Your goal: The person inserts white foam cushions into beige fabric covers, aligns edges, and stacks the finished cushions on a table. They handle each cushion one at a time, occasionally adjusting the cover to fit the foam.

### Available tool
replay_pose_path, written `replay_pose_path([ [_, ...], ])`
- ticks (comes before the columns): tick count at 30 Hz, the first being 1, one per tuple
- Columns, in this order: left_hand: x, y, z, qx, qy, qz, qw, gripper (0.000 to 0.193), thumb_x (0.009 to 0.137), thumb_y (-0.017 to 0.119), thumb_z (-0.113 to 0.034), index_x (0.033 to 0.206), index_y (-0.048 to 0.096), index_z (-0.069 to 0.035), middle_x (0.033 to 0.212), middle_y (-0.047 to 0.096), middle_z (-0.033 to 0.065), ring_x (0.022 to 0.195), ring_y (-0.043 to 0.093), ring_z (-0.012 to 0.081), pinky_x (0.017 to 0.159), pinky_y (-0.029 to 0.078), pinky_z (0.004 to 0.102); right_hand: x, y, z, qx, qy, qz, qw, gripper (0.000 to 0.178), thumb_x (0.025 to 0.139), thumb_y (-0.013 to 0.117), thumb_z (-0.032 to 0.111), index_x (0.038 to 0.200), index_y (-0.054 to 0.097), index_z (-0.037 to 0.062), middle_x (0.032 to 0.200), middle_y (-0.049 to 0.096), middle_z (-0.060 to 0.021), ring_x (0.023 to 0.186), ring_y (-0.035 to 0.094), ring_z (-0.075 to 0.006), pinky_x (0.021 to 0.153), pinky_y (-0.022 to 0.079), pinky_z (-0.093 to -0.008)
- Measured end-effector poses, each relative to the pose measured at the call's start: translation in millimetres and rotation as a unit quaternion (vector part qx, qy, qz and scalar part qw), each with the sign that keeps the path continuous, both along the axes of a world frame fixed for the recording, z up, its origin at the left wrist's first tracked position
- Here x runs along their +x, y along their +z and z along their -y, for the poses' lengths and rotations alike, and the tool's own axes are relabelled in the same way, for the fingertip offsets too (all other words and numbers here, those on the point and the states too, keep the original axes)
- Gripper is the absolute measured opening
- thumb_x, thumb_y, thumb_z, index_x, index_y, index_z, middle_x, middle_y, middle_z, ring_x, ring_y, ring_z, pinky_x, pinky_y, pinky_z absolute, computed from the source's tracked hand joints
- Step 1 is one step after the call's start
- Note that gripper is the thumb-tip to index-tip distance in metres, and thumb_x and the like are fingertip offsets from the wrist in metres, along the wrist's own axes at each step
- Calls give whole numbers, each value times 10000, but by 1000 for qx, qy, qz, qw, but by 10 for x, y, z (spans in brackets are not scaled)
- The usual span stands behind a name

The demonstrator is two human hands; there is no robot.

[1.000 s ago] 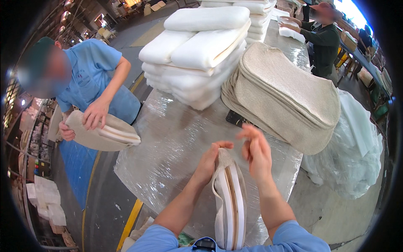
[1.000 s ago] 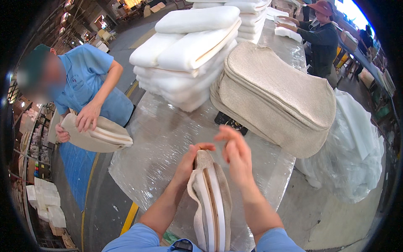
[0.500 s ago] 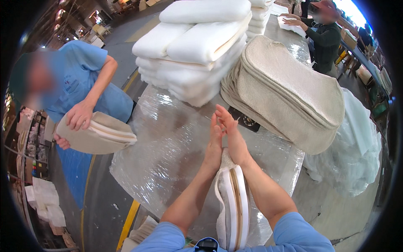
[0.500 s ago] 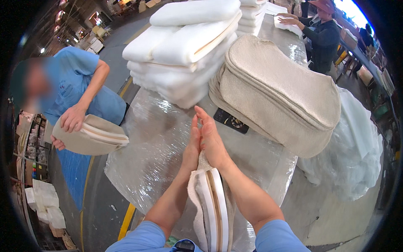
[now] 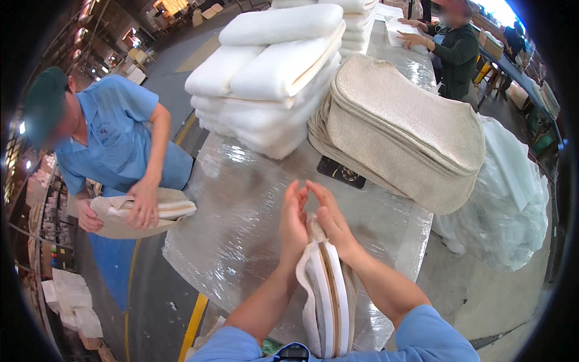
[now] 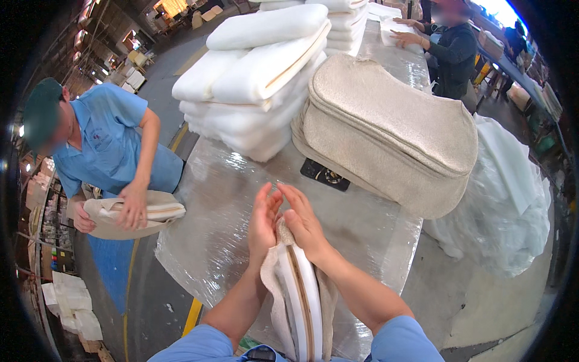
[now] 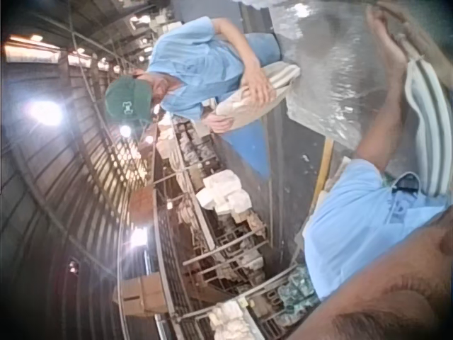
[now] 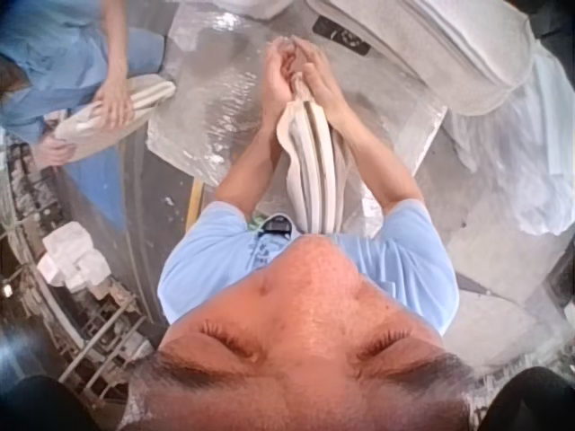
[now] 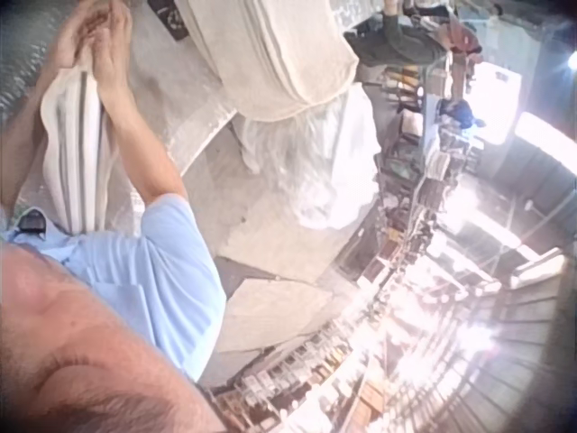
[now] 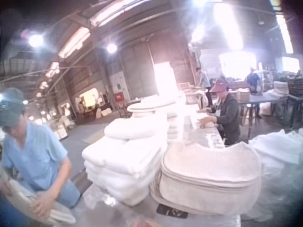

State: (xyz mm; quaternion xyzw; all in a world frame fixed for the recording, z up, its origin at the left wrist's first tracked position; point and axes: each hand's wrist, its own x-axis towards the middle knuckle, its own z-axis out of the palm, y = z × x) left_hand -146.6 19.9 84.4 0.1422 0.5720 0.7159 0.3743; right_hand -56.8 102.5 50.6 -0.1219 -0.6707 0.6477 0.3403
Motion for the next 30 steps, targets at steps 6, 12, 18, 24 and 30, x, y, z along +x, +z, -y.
replay_pose_path([
  [6, 471, 156, 563, 117, -81, -59, 988, 732, 1098, 506, -472, 1641, 339, -10, 1586, 464, 165, 1468, 458, 241, 1228, 356, 403, 514, 108, 49, 37, 0, -43, 998, 513, 1056, 599, 349, 1445, 624, 16, 1552, 530, -206, 1460, 491, -343, 1188, 391, -432],
  [12, 596, 205, 527, -34, -9, -295, 955, 442, 1055, 626, -132, 1459, 569, 38, 1522, 548, 193, 1419, 532, 299, 1152, 444, 399, 567, 240, -32, 14, -23, 19, 999, 269, 961, 713, 53, 1227, 737, 19, 1416, 665, -183, 1300, 640, -312, 1070, 501, -387],
  [18, 741, 186, 386, -77, 65, -367, 925, 311, 1105, 524, -166, 1246, 718, 33, 1387, 632, 174, 1285, 615, 285, 1075, 491, 396, 442, -21, 221, -81, -95, -52, 991, 50, 1018, 668, 42, 1027, 691, -1, 1414, 640, -192, 1280, 612, -273, 1097, 465, -392],
  [24, 829, 2, 415, -73, 79, -419, 901, 345, 1119, 493, -193, 1159, 739, 46, 1345, 638, 180, 1257, 623, 285, 1059, 505, 410, 440, -159, 343, -79, -152, -114, 979, 54, 1011, 685, 61, 983, 659, 23, 1288, 677, -154, 1234, 604, -258, 1046, 482, -392],
  [30, 856, 136, 442, -52, 35, -467, 882, 200, 1054, 635, -119, 1135, 760, 14, 1225, 688, 157, 1120, 683, 265, 950, 553, 364, 618, -102, 244, -44, -128, -102, 986, 65, 997, 706, 77, 1010, 688, 16, 1292, 650, -154, 1263, 575, -271, 1097, 443, -411],
])
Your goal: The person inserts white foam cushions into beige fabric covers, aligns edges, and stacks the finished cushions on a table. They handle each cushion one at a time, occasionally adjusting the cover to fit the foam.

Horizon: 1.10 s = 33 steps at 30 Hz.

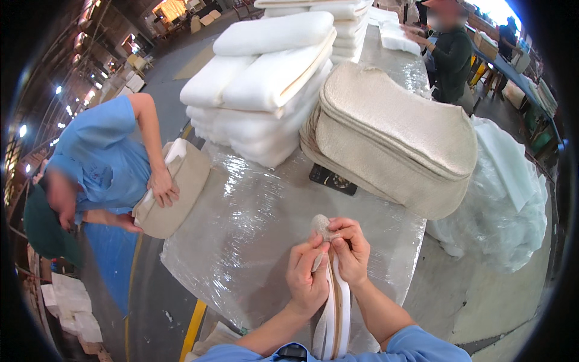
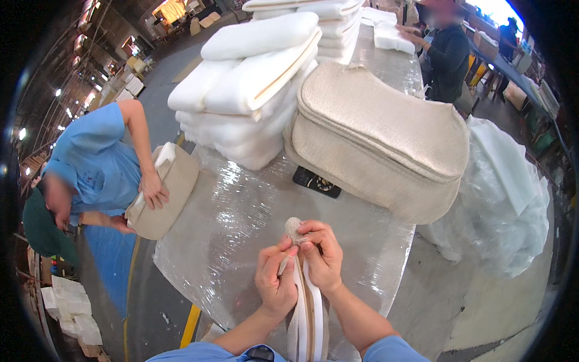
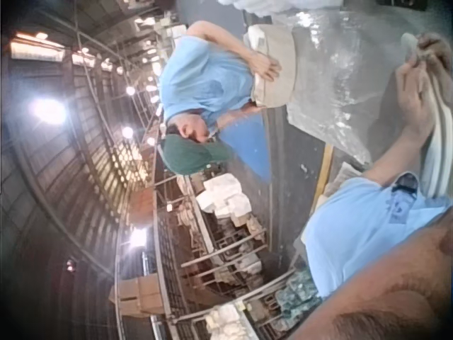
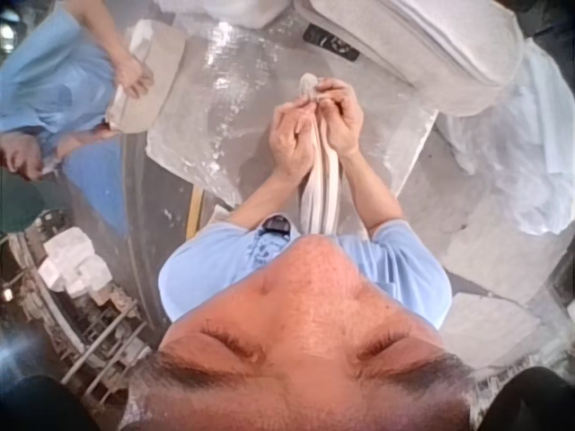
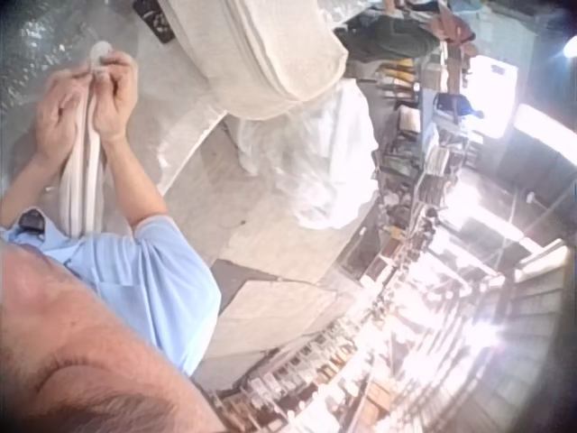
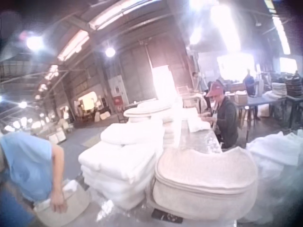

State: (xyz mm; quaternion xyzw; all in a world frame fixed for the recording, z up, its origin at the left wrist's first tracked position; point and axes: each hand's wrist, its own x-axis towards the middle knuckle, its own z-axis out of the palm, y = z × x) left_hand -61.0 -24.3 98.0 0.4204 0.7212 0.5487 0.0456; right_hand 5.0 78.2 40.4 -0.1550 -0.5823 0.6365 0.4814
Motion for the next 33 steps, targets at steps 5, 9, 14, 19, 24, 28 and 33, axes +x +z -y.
replay_pose_path([
  [5, -160, 232, 62, -23, -19, -13, 999, 157, 994, 729, -72, 1136, 771, -18, 1054, 719, 124, 918, 700, 224, 803, 557, 325, 131, 470, -458, 259, 106, 143, 949, 201, 859, 757, -16, 1050, 739, 45, 1298, 685, -124, 1227, 593, -307, 1053, 479, -417],
  [9, -449, 27, -65, 54, -92, 163, 981, 268, 1074, 647, -258, 1146, 765, -28, 1020, 730, 68, 891, 671, 170, 801, 543, 330, 176, 290, -414, 230, 44, 141, 962, 190, 849, 765, -14, 1017, 781, 75, 1261, 730, -79, 1244, 594, -318, 1056, 487, -421],
  [14, -828, -196, -664, -62, -257, 364, 893, 597, 1140, 418, -511, 1055, 755, -24, 1034, 726, 75, 937, 667, 158, 884, 536, 343, 251, 413, -11, 172, -11, 120, 978, 126, 870, 764, 12, 983, 766, 69, 1251, 751, -51, 1287, 595, -315, 1117, 452, -422],
  [19, -1082, -497, -568, -113, -209, 287, 928, 563, 1105, 477, -530, 992, 722, -35, 984, 716, 56, 856, 654, 187, 791, 528, 371, 800, 340, 265, 36, 71, 60, 995, 306, 1065, 652, 208, 1332, 676, 61, 1465, 639, -118, 1422, 521, -266, 1197, 388, -423],
  [24, -1690, -412, 681, 25, 30, 442, 896, 549, 1080, 454, -582, 1151, 683, -88, 1055, 710, 80, 964, 685, 247, 907, 554, 412, 2221, -6, 878, -245, 168, 171, 939, 569, 1160, 425, 426, 1565, 503, 33, 1580, 534, -118, 1482, 454, -247, 1247, 322, -413],
  [28, -1255, -339, 1606, 108, 165, 511, 837, 590, 1066, 400, -580, 1325, 620, -97, 1313, 661, 124, 1245, 637, 327, 1098, 506, 503, 2783, -272, 1495, -315, 121, 179, 924, 611, 1170, 353, 460, 1585, 477, 30, 1612, 502, -110, 1501, 425, -223, 1259, 295, -396],
  [33, -650, -132, 2617, 122, 175, 528, 822, 670, 1040, 460, -557, 1474, 539, -53, 1483, 586, 146, 1386, 550, 335, 1186, 422, 522, 2294, -365, 1474, -247, 17, 139, 959, 599, 1170, 360, 471, 1556, 471, 28, 1529, 535, -95, 1432, 467, -219, 1242, 295, -384],
])
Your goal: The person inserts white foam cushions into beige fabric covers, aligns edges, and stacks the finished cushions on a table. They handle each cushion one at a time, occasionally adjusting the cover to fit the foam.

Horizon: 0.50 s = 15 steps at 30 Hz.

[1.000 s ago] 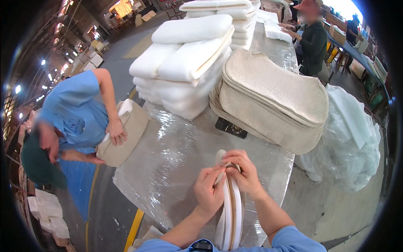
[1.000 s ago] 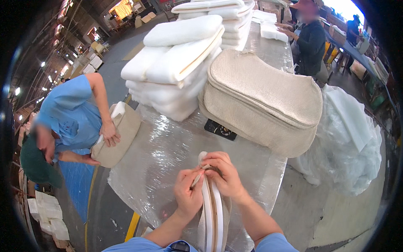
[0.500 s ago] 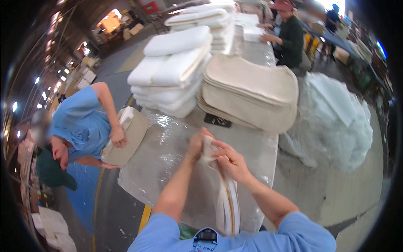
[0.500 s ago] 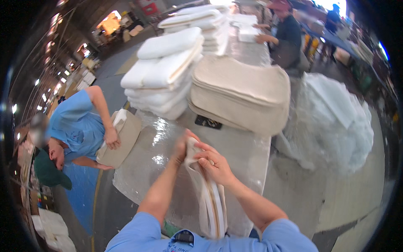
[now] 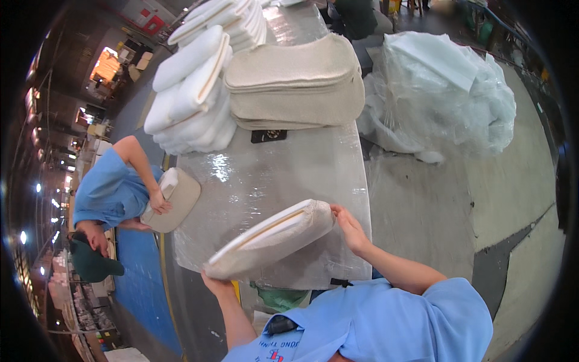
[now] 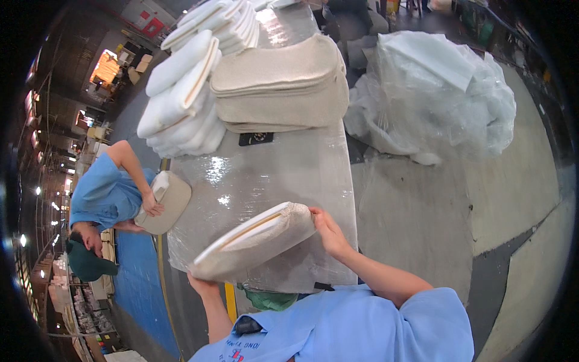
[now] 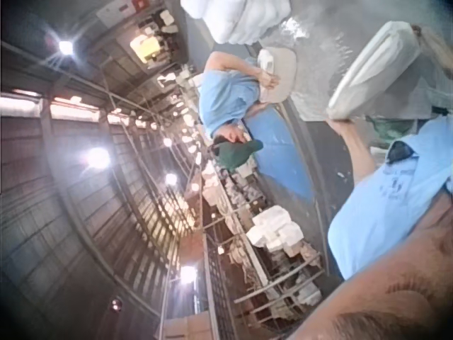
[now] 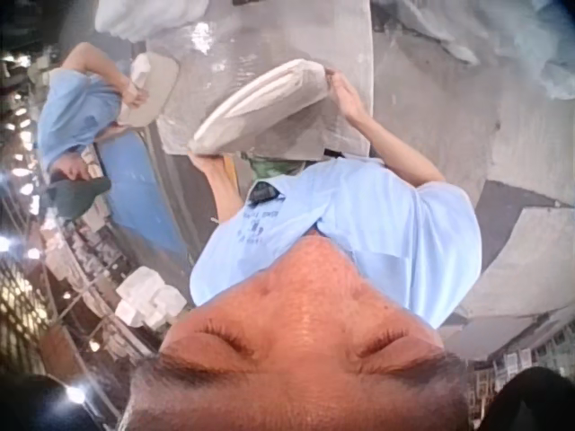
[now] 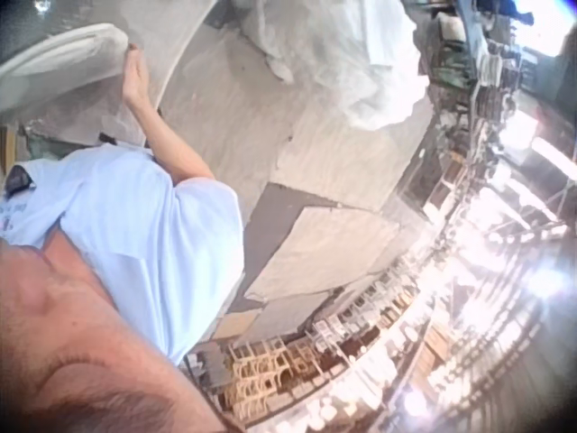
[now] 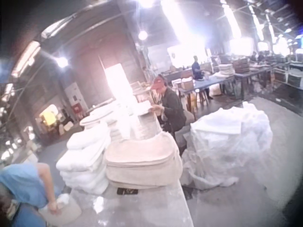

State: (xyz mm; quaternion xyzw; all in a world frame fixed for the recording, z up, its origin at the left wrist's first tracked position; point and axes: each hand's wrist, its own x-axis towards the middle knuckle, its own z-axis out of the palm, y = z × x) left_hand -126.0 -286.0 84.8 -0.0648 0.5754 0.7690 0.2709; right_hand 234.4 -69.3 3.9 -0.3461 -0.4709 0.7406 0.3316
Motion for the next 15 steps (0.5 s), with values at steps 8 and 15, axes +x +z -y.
replay_pose_path([
  [8, 1284, -252, 879, 37, -6, 85, 996, 526, 1034, 537, -453, 1342, 659, -45, 1384, 673, 131, 1322, 605, 311, 1160, 438, 501, -794, 102, -702, 49, -114, -32, 992, 423, 1138, 527, 325, 1421, 568, 14, 1272, 641, -74, 1174, 580, -177, 1054, 447, -315],
  [15, 2203, -458, 470, -3, -174, 29, 984, 310, 1052, 586, -324, 1184, 656, -53, 1148, 691, 111, 1114, 648, 250, 996, 511, 408, -779, 65, -1313, 41, -222, -69, 972, 392, 1131, 545, 315, 1358, 628, 6, 1270, 677, -78, 1176, 612, -165, 1041, 477, -310],
])
